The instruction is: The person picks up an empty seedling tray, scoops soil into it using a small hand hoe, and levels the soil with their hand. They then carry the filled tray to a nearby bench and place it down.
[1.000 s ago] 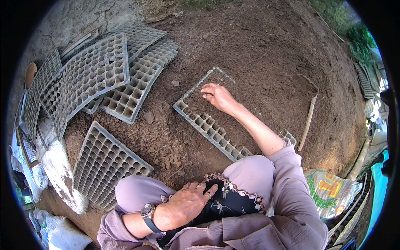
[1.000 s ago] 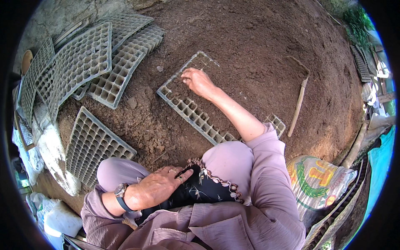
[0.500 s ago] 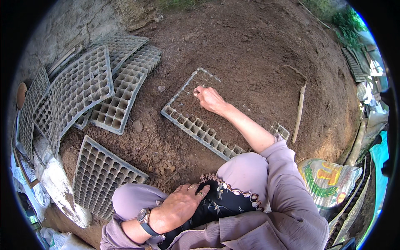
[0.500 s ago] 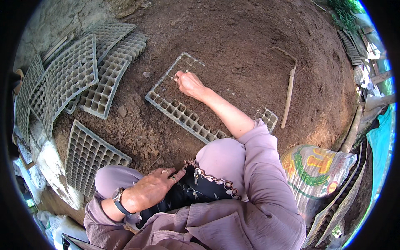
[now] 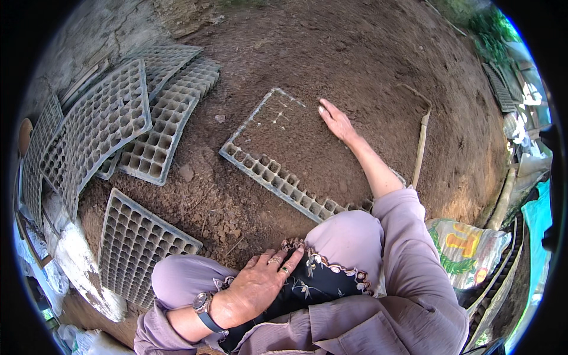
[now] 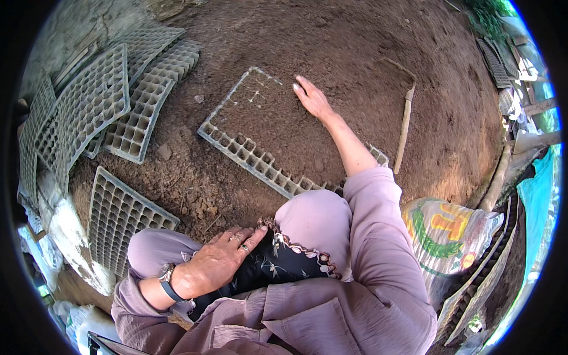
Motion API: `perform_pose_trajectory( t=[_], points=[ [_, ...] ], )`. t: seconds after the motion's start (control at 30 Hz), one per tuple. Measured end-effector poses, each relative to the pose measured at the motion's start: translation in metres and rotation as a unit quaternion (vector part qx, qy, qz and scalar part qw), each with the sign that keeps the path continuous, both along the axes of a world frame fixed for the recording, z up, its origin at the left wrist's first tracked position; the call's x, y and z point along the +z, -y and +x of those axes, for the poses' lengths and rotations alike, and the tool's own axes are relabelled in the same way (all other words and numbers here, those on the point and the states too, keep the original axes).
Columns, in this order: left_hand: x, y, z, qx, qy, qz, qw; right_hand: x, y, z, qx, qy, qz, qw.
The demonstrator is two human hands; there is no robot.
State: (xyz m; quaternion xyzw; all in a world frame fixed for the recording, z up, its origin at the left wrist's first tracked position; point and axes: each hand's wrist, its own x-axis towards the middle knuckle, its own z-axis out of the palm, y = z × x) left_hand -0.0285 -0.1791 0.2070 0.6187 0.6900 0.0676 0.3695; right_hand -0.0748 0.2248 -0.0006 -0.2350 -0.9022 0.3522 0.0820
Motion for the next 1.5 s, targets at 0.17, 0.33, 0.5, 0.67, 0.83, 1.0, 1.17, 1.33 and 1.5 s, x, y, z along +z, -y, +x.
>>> perform_pose_trajectory(
  t=[0.17, 0.33, 0.5, 0.67, 0.83, 1.0, 1.17, 1.33, 1.5],
  points=[
    [0.001, -0.002, 0.017, -0.03, 0.095, 0.021, 0.995, -0.046, 0.057, 0.031, 0.115, -0.134, 0.053, 0.983],
    [0.005, -0.006, 0.018, -0.091, 0.097, -0.073, 0.988, -0.032, 0.101, 0.029, 0.142, -0.087, -0.081, 0.983],
    [0.006, -0.008, 0.02, -0.115, 0.063, -0.075, 0.989, -0.031, 0.143, 0.006, 0.25, -0.095, -0.025, 0.963],
    [0.007, -0.006, 0.023, -0.101, 0.058, -0.051, 0.992, -0.04, 0.167, -0.007, 0.337, -0.137, 0.03, 0.931],
    [0.005, -0.003, 0.019, -0.111, 0.034, -0.059, 0.991, -0.034, 0.173, 0.022, 0.404, -0.146, -0.001, 0.903],
    [0.002, 0.016, 0.021, -0.105, -0.016, -0.058, 0.993, -0.021, 0.145, 0.06, 0.466, -0.068, 0.023, 0.882],
    [0.004, 0.03, 0.023, -0.113, -0.046, -0.062, 0.991, -0.02, 0.114, 0.035, 0.467, -0.065, 0.193, 0.861],
    [0.007, 0.026, 0.017, -0.112, -0.047, -0.083, 0.989, -0.031, 0.105, -0.047, 0.433, -0.073, 0.249, 0.863],
    [0.009, 0.024, 0.012, -0.103, -0.036, -0.098, 0.989, -0.039, 0.065, -0.103, 0.257, -0.041, 0.303, 0.917]
  ],
)
